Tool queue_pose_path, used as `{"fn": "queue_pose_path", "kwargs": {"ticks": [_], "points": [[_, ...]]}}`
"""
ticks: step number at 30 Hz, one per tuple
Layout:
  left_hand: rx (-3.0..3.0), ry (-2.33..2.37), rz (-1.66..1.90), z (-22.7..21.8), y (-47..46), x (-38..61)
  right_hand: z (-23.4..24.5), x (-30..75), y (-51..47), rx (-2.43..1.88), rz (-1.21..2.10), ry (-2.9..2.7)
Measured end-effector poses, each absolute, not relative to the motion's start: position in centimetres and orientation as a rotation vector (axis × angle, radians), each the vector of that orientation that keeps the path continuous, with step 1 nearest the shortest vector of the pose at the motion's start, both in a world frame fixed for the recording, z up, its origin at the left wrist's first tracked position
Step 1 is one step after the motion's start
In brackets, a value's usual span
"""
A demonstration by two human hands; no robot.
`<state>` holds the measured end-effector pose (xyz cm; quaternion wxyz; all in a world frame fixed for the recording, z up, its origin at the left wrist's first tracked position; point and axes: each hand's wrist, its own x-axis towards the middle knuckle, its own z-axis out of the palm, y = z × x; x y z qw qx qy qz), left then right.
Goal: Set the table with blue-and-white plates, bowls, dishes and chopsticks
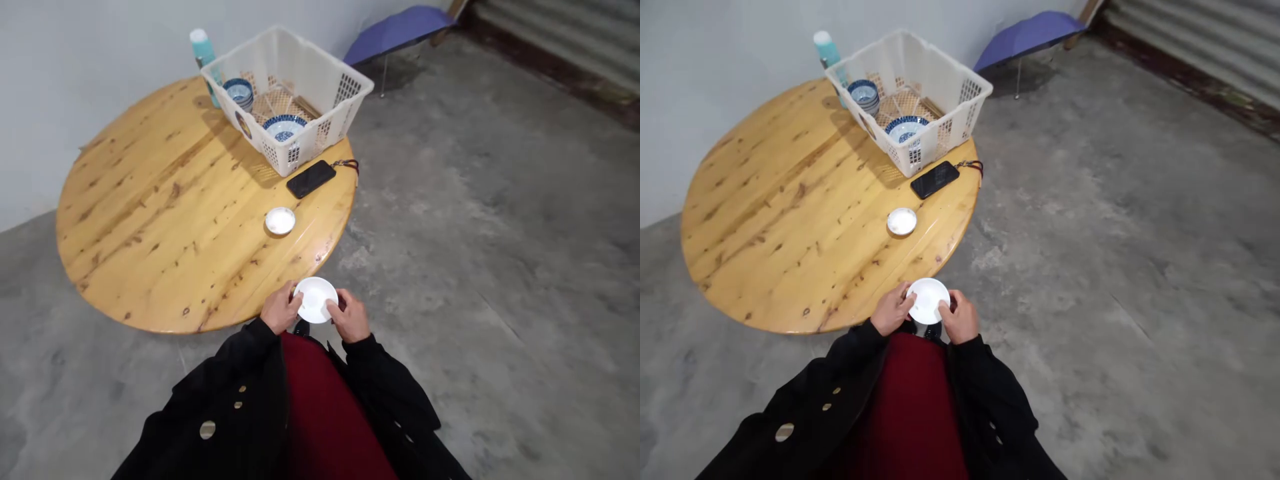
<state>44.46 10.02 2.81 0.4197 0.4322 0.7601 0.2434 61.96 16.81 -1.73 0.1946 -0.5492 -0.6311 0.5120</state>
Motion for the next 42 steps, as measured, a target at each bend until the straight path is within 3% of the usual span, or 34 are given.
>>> {"fn": "queue_pose_path", "kwargs": {"ticks": [9, 24, 30, 42], "points": [[0.950, 2.088, 0.633, 3.2, 16.6, 38.6, -1.4, 54.6, 25.1, -1.459, 1.367, -1.947], [0.898, 2.336, 0.567, 0.1, 23.6, 32.5, -4.3, 45.5, 34.3, -1.422, 1.144, -2.229], [0.844, 2.456, 0.396, -0.6, 25.0, 32.5, -5.4, 43.8, 36.5, -1.316, 1.023, -2.492], [0.749, 2.594, 0.240, -0.8, 25.6, 33.0, -4.4, 42.3, 38.0, -1.080, 1.193, -2.709]]}}
